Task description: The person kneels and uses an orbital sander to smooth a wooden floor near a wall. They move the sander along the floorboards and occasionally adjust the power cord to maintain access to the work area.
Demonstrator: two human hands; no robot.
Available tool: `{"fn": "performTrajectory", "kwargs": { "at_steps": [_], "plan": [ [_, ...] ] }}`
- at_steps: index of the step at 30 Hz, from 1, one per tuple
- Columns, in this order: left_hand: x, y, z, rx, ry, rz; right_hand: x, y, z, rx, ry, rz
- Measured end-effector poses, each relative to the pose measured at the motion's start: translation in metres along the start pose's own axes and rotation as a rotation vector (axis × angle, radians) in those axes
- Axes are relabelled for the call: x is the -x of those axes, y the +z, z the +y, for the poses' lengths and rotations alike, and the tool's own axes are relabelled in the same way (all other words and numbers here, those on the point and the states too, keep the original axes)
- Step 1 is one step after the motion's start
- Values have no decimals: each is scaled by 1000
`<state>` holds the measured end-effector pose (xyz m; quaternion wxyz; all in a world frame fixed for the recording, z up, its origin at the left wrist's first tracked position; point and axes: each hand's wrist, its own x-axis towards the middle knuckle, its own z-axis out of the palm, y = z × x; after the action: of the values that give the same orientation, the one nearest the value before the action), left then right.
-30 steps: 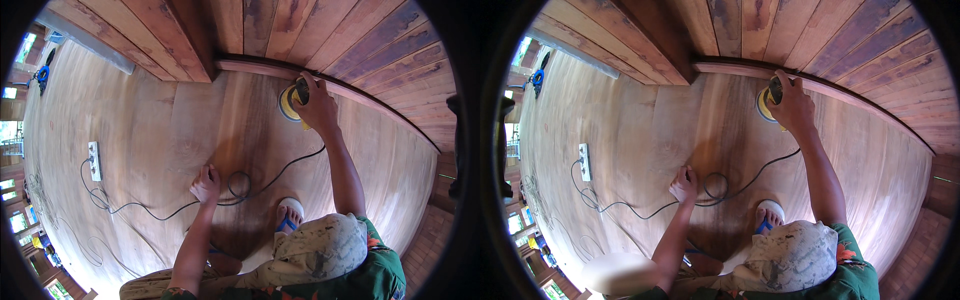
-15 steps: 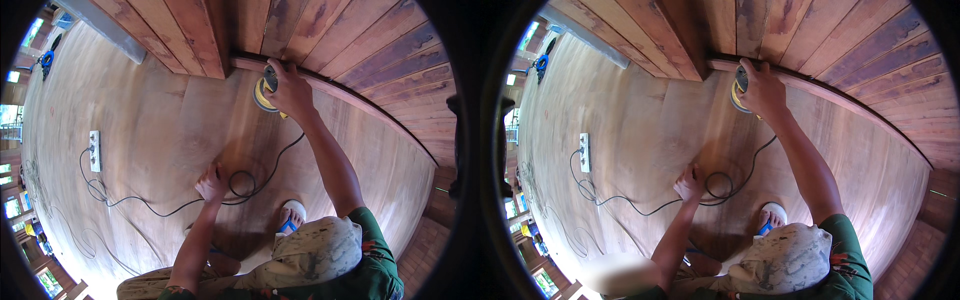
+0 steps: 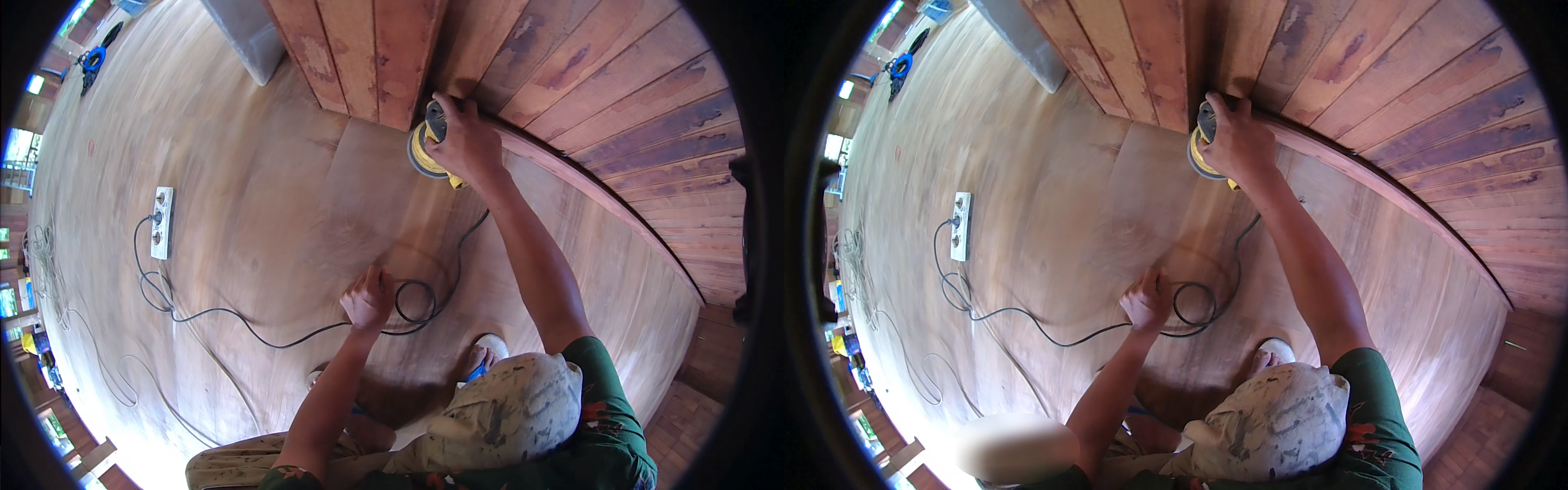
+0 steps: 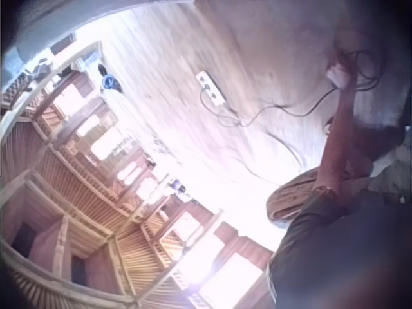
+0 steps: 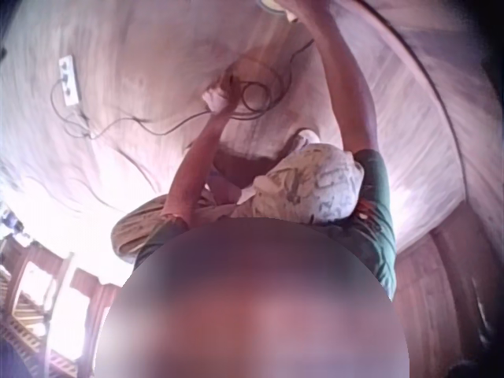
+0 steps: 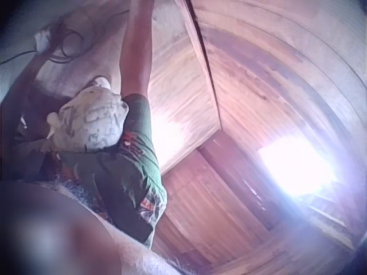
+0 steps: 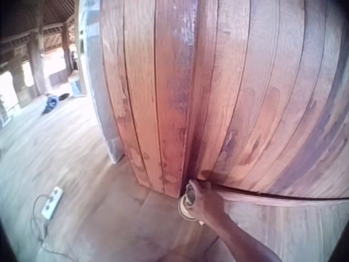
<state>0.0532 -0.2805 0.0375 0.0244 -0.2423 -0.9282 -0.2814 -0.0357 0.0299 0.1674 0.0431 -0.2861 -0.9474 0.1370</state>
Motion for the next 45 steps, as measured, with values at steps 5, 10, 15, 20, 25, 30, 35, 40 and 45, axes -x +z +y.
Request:
{"fn": "performTrajectory", "kwargs": {
  "at_steps": [5, 10, 15, 20, 25, 30, 35, 40, 45],
  "plan": [
    [0, -1, 1, 56, -15, -8, -4, 4, -6, 20, -12, 24],
    [0, -2, 1, 71, -14, 1, -6, 3, -13, 18, -11, 31],
    [0, -4, 0, 63, -27, -24, 20, 1, -30, -3, -67, -1],
    [4, 2, -8, 226, -109, 54, 56, 8, -36, -63, -96, -46],
    [-4, -5, -16, 269, -235, 76, 63, 11, -32, -80, -74, -63],
    [-25, -16, -25, 196, -381, 81, 36, 10, -7, -104, -79, 52],
    [-25, -13, -27, 144, -377, 27, 15, 13, 12, -107, -74, 88],
    [-22, -11, -20, 144, -384, 92, 28, 14, 12, -98, -28, -36],
    [-40, -17, 16, 190, -281, 135, 62, 9, 3, -109, -146, 67]
  ]
}}
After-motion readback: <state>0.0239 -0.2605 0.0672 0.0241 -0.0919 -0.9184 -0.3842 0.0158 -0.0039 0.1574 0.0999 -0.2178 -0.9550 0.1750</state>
